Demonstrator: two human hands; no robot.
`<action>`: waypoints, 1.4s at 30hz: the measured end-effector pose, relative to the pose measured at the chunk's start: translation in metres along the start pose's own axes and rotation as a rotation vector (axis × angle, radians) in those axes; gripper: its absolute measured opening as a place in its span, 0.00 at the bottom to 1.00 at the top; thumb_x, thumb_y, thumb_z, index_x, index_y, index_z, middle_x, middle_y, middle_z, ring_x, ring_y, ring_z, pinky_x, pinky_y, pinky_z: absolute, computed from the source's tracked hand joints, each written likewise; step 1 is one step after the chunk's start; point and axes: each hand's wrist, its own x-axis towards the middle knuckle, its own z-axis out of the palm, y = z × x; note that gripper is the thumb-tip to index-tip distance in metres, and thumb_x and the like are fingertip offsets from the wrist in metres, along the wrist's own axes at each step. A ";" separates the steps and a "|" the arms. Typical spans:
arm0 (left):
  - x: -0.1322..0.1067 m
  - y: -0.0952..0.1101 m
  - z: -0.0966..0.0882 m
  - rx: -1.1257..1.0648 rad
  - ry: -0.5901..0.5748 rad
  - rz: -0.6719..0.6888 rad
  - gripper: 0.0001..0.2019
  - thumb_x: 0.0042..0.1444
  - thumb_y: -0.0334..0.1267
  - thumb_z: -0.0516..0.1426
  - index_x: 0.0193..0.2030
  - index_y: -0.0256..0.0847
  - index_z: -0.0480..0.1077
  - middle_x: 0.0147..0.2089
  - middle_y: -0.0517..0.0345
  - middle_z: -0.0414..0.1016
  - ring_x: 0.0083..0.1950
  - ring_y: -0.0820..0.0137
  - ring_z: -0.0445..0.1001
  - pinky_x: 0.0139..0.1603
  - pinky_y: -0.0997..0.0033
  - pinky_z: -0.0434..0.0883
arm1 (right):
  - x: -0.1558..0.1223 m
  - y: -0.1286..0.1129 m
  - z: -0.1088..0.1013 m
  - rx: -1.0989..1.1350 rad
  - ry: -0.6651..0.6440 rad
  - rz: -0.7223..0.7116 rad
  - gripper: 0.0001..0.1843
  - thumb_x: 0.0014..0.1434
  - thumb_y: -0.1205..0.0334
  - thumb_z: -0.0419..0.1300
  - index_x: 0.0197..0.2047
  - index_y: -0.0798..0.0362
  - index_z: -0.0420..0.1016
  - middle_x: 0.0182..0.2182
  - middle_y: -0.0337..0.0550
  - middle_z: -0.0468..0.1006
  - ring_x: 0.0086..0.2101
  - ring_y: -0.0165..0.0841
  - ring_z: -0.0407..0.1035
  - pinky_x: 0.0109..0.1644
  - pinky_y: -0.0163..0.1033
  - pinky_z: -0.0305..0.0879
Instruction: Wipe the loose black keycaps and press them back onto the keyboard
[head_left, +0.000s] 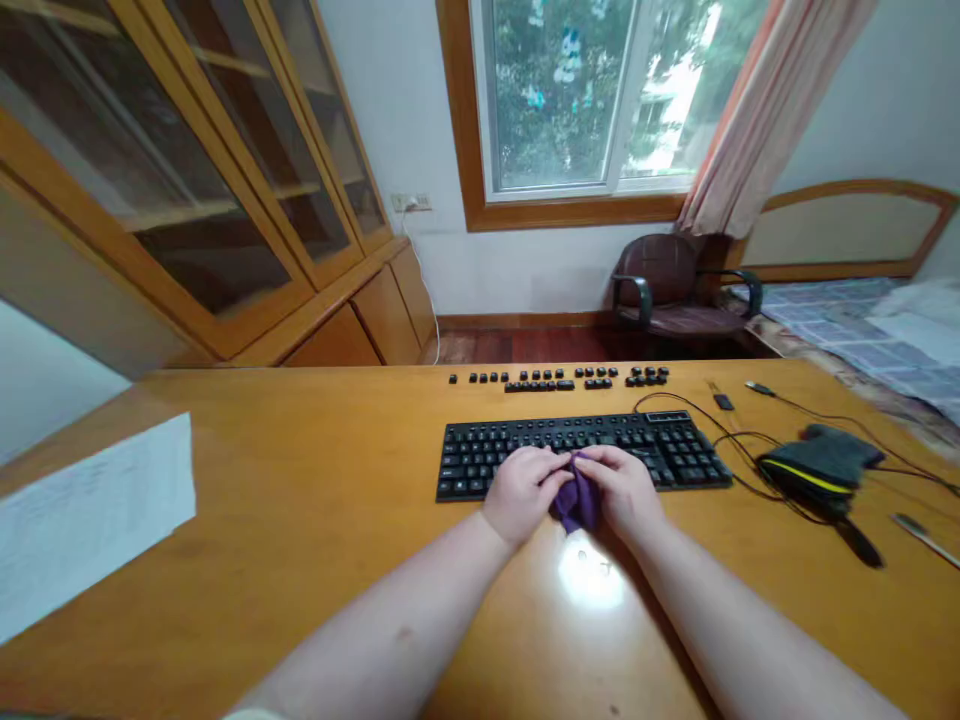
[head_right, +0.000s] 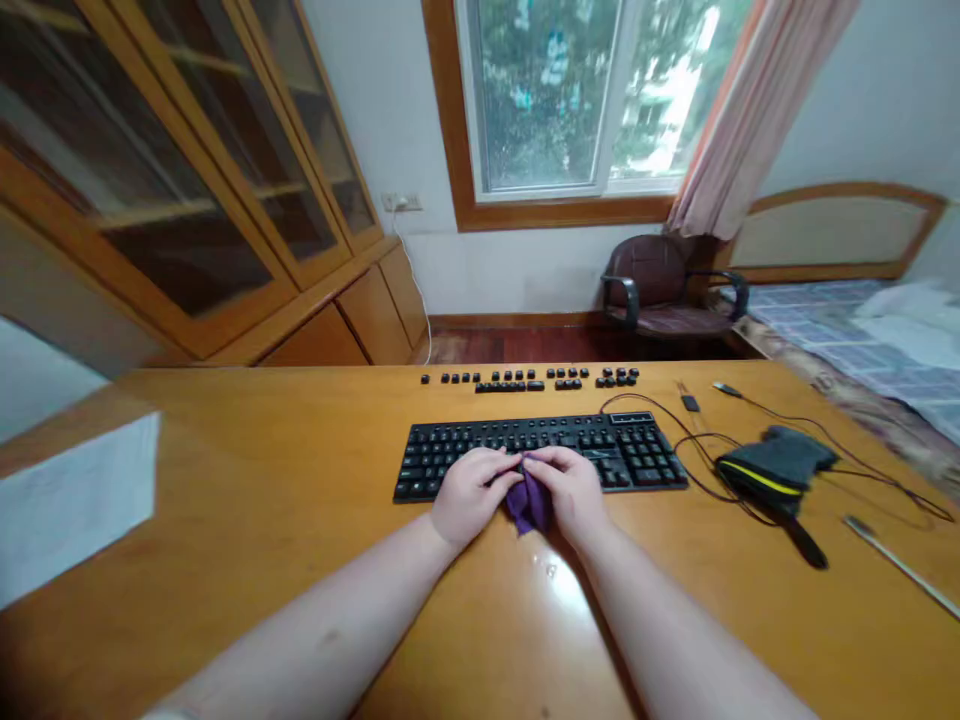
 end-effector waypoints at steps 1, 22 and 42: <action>0.000 0.000 0.000 -0.007 0.001 -0.004 0.09 0.52 0.34 0.58 0.41 0.40 0.75 0.37 0.55 0.78 0.40 0.69 0.75 0.45 0.67 0.72 | 0.000 0.000 0.001 0.006 -0.001 -0.024 0.09 0.42 0.59 0.68 0.26 0.53 0.76 0.25 0.40 0.76 0.28 0.31 0.68 0.35 0.36 0.63; 0.003 0.008 -0.005 -0.149 0.013 -0.125 0.08 0.52 0.35 0.57 0.40 0.41 0.73 0.38 0.55 0.75 0.41 0.71 0.72 0.46 0.68 0.70 | 0.000 0.004 0.005 0.045 0.100 -0.068 0.13 0.38 0.57 0.70 0.23 0.53 0.71 0.18 0.34 0.72 0.20 0.26 0.62 0.24 0.32 0.57; 0.001 0.010 -0.003 -0.274 -0.019 -0.292 0.07 0.49 0.34 0.58 0.37 0.40 0.70 0.37 0.56 0.72 0.40 0.71 0.71 0.43 0.69 0.71 | 0.000 0.005 0.005 0.092 0.001 -0.094 0.12 0.43 0.59 0.68 0.25 0.52 0.68 0.27 0.39 0.78 0.24 0.27 0.67 0.26 0.32 0.61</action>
